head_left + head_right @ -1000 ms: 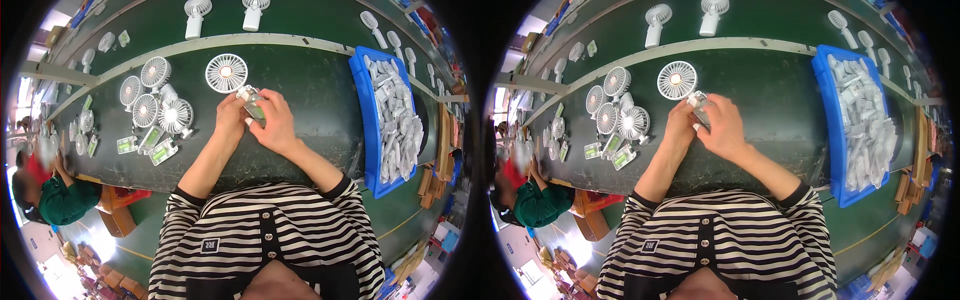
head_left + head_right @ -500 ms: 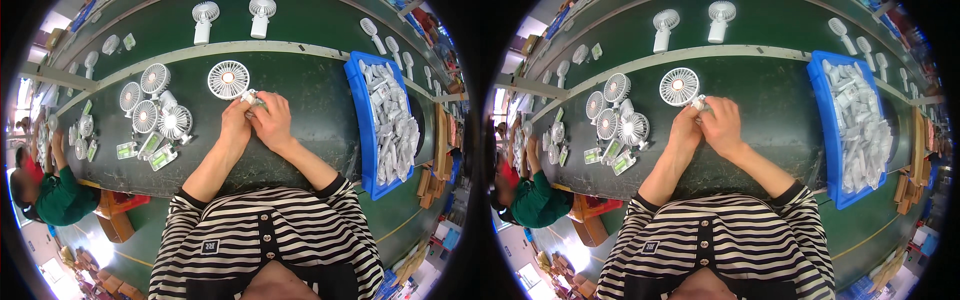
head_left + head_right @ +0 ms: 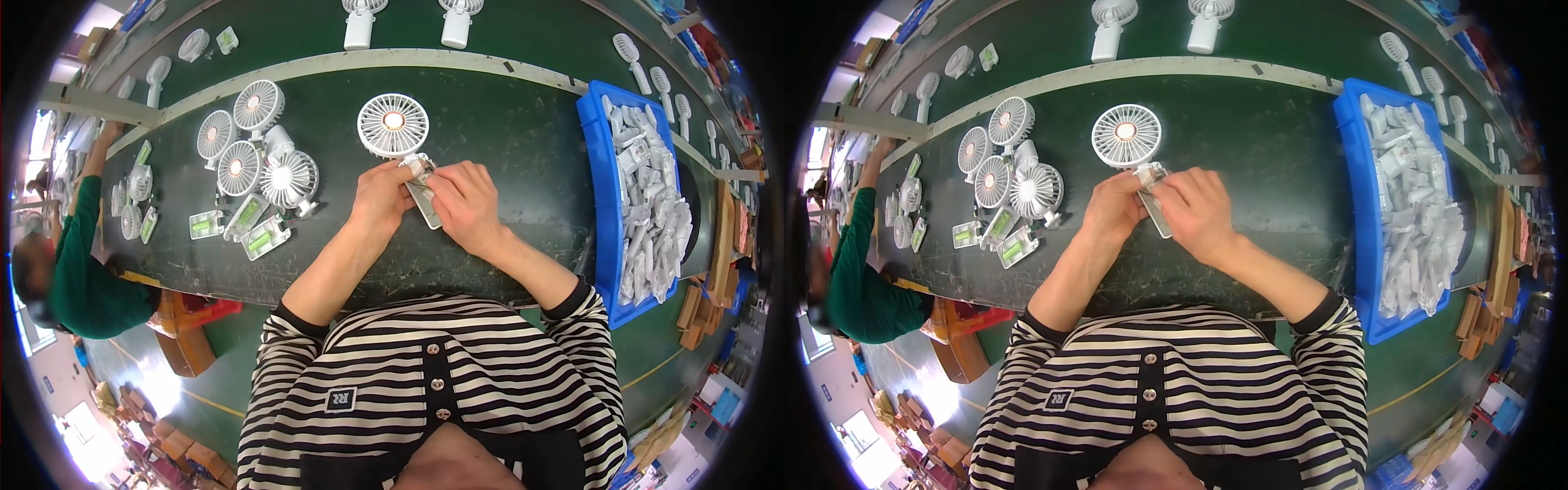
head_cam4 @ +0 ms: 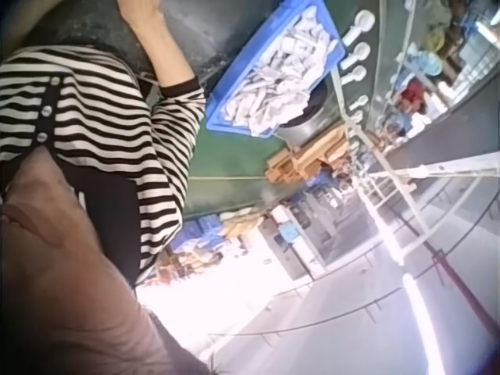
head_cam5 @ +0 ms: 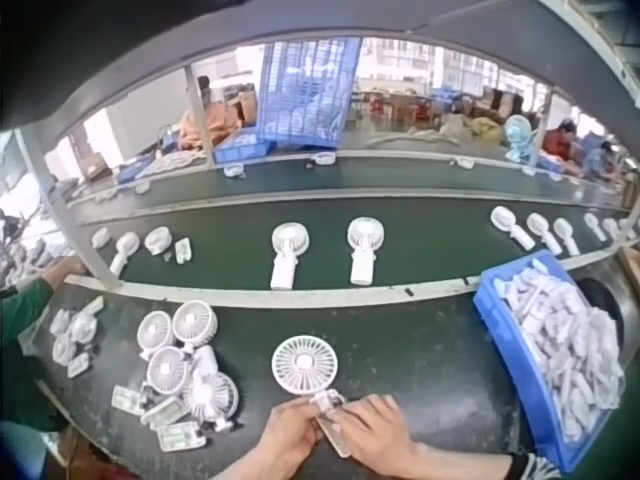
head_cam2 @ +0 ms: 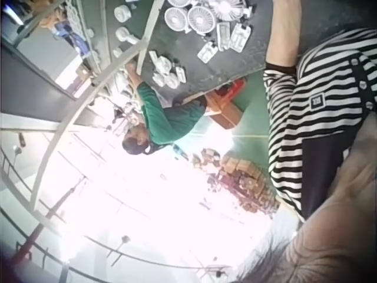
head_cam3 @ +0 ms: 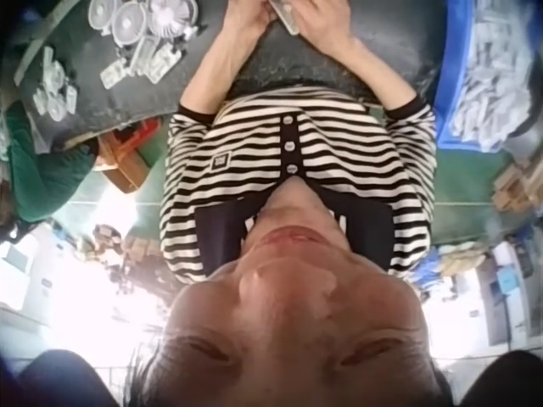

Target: The person assembles portable fans by hand, combining fan housings, batteries, circuit boards, and plastic components.

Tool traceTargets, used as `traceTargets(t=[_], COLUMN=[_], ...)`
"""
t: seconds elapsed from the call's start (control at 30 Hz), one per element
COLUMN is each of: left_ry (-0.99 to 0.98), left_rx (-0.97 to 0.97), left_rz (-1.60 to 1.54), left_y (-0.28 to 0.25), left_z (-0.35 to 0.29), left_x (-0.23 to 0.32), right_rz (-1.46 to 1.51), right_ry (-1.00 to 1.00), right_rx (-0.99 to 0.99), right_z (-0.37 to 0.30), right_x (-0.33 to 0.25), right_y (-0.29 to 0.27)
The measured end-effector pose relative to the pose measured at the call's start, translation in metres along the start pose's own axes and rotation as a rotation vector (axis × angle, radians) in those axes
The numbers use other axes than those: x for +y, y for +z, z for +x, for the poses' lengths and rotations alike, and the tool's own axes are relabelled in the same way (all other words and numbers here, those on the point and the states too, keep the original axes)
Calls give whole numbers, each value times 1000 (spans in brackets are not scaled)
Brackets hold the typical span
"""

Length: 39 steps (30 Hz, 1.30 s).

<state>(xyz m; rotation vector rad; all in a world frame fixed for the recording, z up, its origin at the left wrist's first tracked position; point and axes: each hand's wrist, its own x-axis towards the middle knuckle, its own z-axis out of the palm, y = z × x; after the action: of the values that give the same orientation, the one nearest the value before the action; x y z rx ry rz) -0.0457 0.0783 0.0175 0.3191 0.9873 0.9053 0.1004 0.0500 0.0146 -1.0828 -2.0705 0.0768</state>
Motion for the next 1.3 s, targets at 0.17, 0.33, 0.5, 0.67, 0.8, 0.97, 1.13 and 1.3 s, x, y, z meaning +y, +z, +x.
traceTargets(t=[0.17,0.33,0.5,0.67,0.8,0.97,1.13,1.3], left_ry=[-23,-41,-59,-62,-47,-64,-61,-44], left_rx=[1,-40,-42,-29,-44,-19,36,9], left_rz=[29,87,114,133,112,175,197,199], left_y=[-6,-11,-13,-12,-14,-12,-16,-11], left_z=[1,4,6,3,5,1,-1,0], left_x=[-2,-4,-8,-8,-9,-4,-14,-21], right_rz=[69,171,133,94,90,138,-87,-163], right_ry=[-190,-357,-404,-464,-420,-284,-327,-335], right_rx=[25,-101,-177,-211,-273,-505,-555,-509], right_z=[1,-5,-5,-8,-9,-3,-10,-16], right_x=[4,11,12,13,13,-1,-12,-12], right_y=[1,-2,-9,-9,-11,-26,-14,-11])
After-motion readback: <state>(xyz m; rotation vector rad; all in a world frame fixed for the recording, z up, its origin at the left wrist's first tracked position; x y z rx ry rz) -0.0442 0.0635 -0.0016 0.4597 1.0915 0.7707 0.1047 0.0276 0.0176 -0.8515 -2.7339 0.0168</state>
